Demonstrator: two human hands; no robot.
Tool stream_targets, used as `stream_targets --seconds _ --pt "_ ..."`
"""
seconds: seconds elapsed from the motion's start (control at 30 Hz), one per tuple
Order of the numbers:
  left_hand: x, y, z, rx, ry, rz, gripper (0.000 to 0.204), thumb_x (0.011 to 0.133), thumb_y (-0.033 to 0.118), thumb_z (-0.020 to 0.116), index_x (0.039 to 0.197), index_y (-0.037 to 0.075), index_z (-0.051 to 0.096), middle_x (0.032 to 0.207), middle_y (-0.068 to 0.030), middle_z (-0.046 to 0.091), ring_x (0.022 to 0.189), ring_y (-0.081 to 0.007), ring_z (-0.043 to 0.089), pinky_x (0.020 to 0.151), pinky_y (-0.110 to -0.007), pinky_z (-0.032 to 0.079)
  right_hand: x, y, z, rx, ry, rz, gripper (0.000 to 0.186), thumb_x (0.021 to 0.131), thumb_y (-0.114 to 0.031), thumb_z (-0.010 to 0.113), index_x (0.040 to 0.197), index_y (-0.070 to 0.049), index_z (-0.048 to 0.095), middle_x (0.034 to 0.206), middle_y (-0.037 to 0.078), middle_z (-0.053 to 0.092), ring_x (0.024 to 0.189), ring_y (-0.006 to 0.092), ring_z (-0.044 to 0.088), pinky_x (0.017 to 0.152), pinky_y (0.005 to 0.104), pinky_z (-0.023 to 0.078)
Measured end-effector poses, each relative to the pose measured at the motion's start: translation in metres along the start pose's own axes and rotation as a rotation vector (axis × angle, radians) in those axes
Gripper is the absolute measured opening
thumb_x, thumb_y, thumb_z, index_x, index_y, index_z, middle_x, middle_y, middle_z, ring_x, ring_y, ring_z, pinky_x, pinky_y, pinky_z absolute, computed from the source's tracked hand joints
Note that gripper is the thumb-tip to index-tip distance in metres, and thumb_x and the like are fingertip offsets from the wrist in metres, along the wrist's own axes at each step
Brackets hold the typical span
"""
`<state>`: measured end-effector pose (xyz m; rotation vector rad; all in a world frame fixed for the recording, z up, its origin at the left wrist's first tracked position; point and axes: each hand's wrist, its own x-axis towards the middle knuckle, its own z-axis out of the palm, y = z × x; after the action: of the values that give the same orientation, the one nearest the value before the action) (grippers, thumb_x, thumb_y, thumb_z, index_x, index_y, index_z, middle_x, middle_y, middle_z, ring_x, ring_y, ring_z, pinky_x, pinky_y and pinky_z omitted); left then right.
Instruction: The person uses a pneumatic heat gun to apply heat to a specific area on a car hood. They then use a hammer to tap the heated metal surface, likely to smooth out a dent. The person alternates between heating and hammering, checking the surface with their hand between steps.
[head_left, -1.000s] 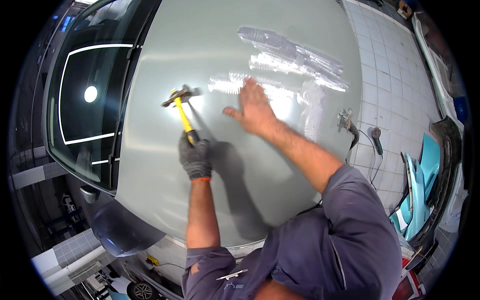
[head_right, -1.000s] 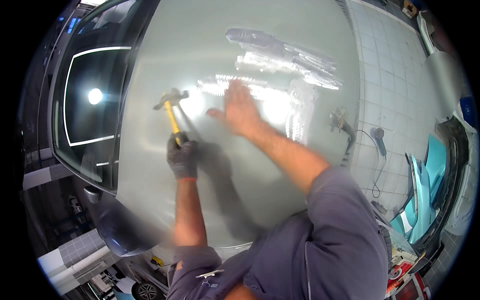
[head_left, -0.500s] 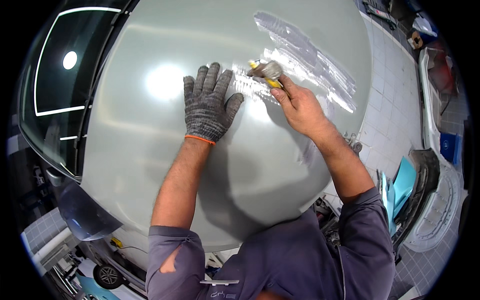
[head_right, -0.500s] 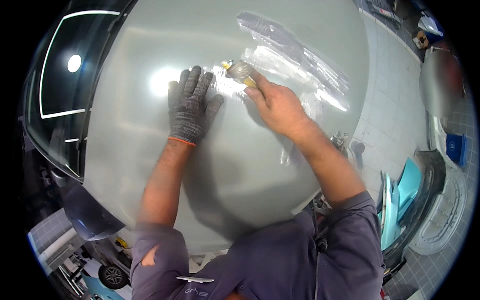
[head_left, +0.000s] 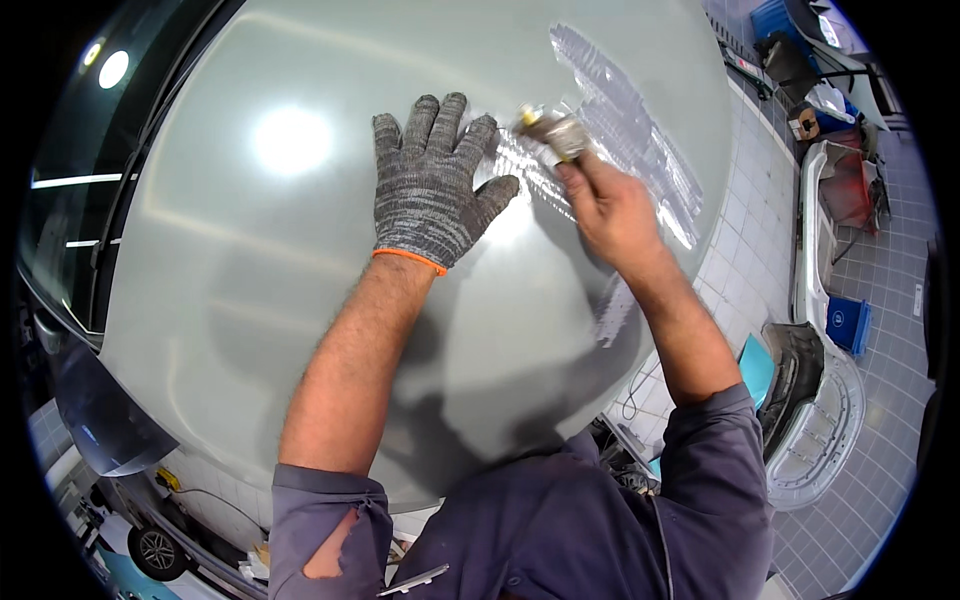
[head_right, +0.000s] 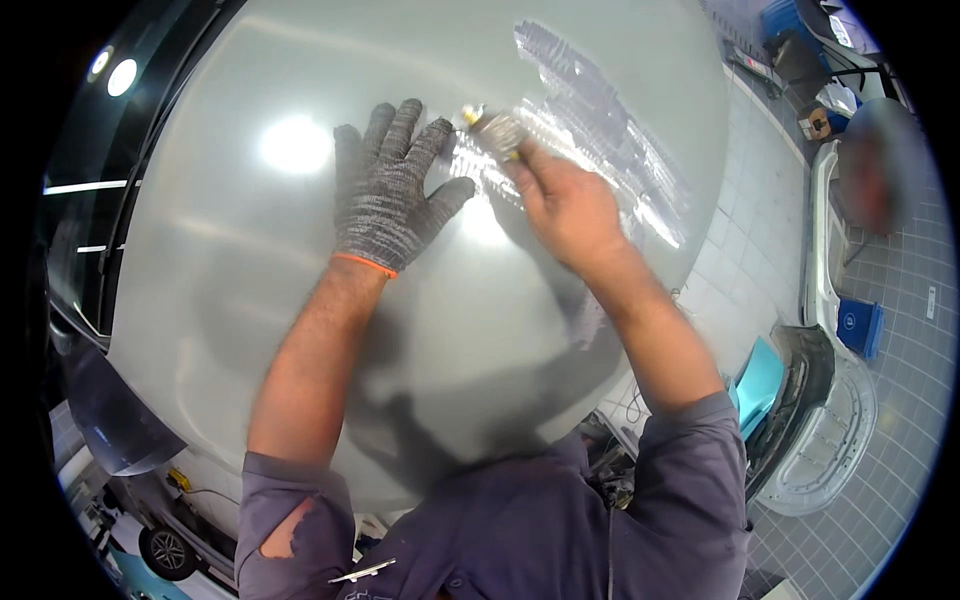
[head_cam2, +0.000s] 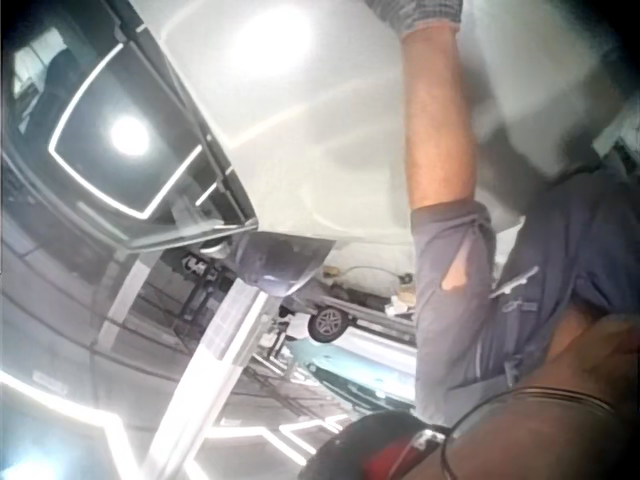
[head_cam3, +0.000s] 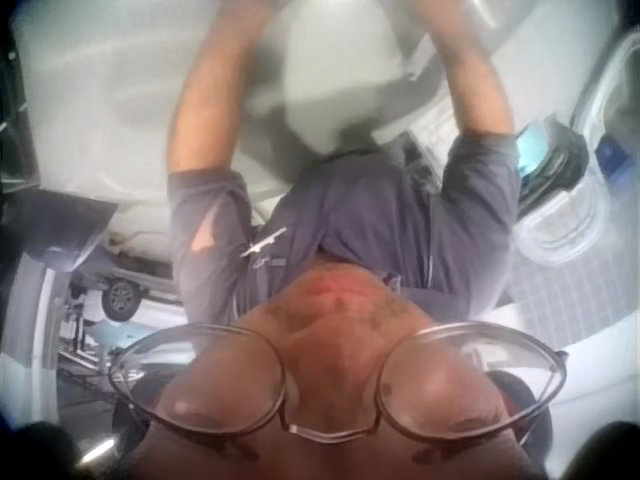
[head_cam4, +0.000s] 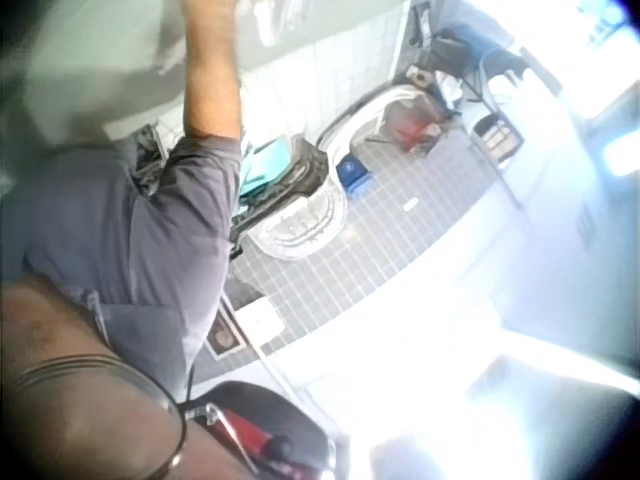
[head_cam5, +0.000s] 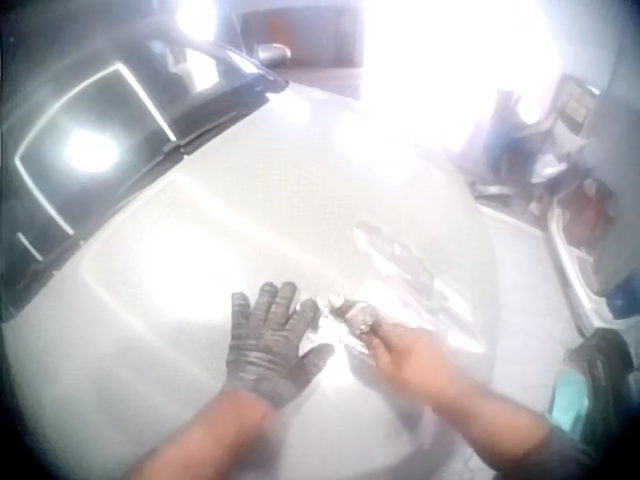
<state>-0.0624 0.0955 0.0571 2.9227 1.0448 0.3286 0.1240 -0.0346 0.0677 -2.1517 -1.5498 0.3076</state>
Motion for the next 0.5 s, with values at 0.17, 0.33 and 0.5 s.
stream_targets --seconds 0.17,0.33,0.5 --pt "-0.003 -0.001 0.005 0.034 0.065 -0.007 0.071 0.09 0.067 0.057 0.144 0.021 0.056 0.156 -0.0076 0.046 0.146 -0.0287 0.036 0.116 -0.057 0.023 0.011 -0.009 -0.02 0.05 0.0 0.086 0.04 0.101 -0.035 0.058 0.132 -0.009 0.064 0.09 0.017 0.072 0.084 0.0368 0.069 0.073 0.0466 0.054" --pt "0.0 0.0 0.002 0.056 0.081 0.027 0.067 0.088 0.063 0.063 0.138 0.018 0.061 0.151 -0.0076 0.05 0.138 -0.0268 0.043 0.108 -0.05 0.032 0.002 0.001 -0.008 0.072 -0.048 0.089 0.042 0.101 -0.037 0.059 0.133 -0.01 0.064 0.09 0.018 0.072 0.086 0.0362 0.07 0.076 0.0451 0.055" --pt "-0.001 0.003 -0.002 -0.013 0.146 0.06 0.064 0.085 0.058 0.07 0.131 0.014 0.066 0.144 -0.0086 0.055 0.129 -0.0256 0.047 0.099 -0.046 0.035 -0.015 0.023 0.001 0.129 -0.016 0.054 0.038 0.1 -0.032 0.06 0.13 -0.009 0.066 0.09 0.017 0.072 0.085 0.0363 0.07 0.075 0.0453 0.055"
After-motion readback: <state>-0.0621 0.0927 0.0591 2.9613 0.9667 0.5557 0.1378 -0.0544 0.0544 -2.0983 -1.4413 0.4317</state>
